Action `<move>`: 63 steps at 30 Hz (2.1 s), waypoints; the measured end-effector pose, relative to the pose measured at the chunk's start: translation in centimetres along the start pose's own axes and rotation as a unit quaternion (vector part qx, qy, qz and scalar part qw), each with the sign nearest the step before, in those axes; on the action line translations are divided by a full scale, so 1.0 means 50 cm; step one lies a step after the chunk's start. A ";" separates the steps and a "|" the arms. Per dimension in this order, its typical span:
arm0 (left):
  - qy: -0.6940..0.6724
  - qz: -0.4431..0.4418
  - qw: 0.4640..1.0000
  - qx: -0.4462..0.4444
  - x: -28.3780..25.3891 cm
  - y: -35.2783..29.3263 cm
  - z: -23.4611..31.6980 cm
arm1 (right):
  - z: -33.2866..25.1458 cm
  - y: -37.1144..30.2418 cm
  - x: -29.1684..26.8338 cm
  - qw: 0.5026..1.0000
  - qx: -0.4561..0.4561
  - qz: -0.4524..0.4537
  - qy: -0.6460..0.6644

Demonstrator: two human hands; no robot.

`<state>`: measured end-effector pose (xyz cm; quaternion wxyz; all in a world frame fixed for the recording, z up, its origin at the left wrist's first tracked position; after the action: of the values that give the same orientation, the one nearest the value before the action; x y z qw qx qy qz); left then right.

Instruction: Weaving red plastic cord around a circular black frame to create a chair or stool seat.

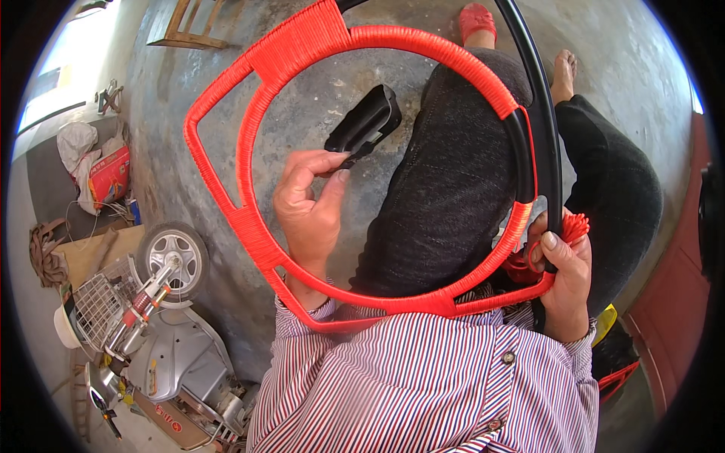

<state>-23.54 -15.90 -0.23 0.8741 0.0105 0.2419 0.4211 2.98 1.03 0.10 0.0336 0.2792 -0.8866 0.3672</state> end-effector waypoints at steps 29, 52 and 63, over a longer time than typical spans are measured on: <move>0.151 0.040 0.980 0.122 -0.006 0.006 0.043 | 0.001 0.000 -0.004 1.000 -0.002 0.004 -0.005; 0.371 0.014 0.894 0.252 0.000 0.011 0.084 | 0.002 0.006 -0.006 1.000 -0.006 0.000 0.010; 0.302 -0.005 0.948 0.101 0.043 -0.017 -0.234 | 0.001 0.011 -0.009 1.000 -0.001 -0.011 -0.002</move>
<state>-26.80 -17.01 -11.63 0.7569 -0.0304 0.5356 0.3733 3.07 1.52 -0.43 0.0356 0.2895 -0.8840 0.3654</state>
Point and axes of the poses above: each hand's wrist, its own y-axis towards the middle knuckle, its own x-axis out of the palm, z = x × y, the point moved 6 cm from there along y, towards the middle knuckle, and after that the axes turned 5 degrees about x, right-handed, at the moved point
